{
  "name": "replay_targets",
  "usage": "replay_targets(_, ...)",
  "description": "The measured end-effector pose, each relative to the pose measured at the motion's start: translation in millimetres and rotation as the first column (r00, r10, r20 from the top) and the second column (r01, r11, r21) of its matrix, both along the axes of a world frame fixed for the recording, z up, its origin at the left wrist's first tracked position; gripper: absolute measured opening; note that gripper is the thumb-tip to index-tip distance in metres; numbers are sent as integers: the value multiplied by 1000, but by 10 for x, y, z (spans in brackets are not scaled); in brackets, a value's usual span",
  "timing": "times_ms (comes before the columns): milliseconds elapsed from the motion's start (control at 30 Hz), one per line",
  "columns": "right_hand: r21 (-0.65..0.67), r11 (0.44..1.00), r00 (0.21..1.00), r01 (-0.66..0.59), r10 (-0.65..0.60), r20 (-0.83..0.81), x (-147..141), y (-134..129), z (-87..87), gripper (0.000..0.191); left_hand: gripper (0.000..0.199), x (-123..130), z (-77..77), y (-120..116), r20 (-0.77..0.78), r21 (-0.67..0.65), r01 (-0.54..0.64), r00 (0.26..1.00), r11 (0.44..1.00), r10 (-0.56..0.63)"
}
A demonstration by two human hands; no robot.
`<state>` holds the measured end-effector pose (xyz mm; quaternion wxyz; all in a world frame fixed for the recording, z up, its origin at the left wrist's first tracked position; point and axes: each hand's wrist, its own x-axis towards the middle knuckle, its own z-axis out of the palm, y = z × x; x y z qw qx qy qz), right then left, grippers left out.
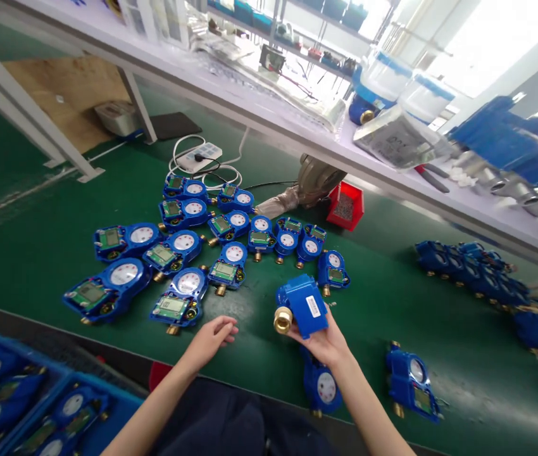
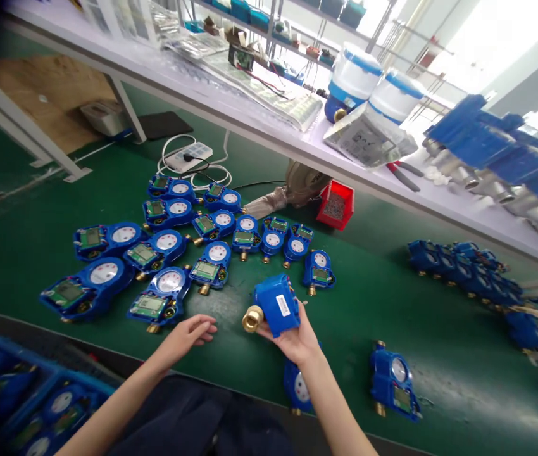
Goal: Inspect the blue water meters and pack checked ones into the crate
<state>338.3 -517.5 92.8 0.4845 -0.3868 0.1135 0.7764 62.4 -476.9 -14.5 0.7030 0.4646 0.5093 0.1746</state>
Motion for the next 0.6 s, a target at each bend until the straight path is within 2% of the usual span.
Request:
replay_targets(133,11,1000,1000,11,-11,-4,-6,-99,94,70,45,134,115,9,35,65,3,999,998,-5)
replay_targets(267,86,995,999,-41,41,-1,-19,-152,-16,71,44,135,151,-54,43,79,13,999,997,-16)
replay_targets(367,149,982,991,-120,110,74,-35,-104,-235,67,46,54,107,-126,22,55,13,1000,998,-15)
replay_targets(433,150,973,955,-176,132,267,-47,-2,-439,58,48,-29,48,-181,-5,35,3,1000,999,-3)
replay_targets(533,107,949,783,-298,179,596,-54,232,-777,41,51,-164,-67,-268,-53,3,-5,999,1000,5)
replay_targets(600,84,929,711,-361,215,670,-61,398,-986,37,54,-238,-146,-320,-86,-15,-19,996,1000,17)
